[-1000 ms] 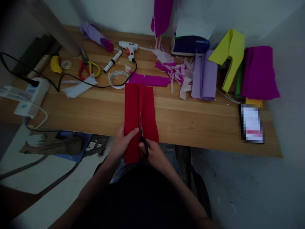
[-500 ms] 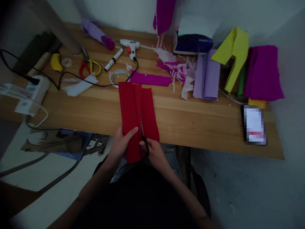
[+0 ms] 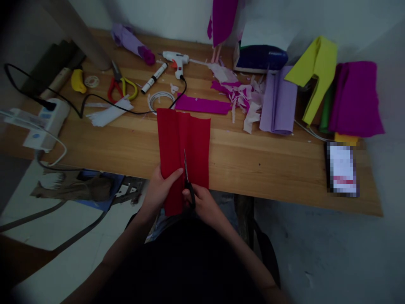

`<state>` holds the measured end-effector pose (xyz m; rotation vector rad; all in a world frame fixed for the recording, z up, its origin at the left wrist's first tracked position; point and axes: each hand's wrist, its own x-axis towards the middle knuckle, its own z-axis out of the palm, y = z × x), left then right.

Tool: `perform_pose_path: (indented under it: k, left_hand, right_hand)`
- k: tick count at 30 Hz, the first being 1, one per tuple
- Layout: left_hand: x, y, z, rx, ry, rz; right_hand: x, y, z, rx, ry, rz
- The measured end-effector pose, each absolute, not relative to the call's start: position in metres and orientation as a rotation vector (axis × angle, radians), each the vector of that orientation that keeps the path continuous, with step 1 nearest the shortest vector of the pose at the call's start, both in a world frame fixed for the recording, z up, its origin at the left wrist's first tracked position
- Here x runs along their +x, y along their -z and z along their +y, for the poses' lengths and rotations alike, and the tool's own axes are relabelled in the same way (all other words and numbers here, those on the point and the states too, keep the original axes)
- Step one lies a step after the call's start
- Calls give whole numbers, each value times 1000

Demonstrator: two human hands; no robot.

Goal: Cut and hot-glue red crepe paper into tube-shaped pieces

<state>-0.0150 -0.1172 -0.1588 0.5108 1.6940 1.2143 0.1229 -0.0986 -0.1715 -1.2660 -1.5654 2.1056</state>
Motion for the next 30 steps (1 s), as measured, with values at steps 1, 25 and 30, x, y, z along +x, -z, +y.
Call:
perform_pose_path:
  k: [1, 25, 30]
  left_hand:
    - [-15, 158, -118, 510, -1208, 1699]
    - [-16, 160, -119, 515, -1211, 1664]
    - [-14, 156, -119, 420, -1196, 1542]
  right_hand:
    - [122, 171, -97, -1256, -2118, -1572]
    - [116, 172, -84, -1232, -1997, -1642]
    - [114, 171, -83, -1241, -1984, -1624]
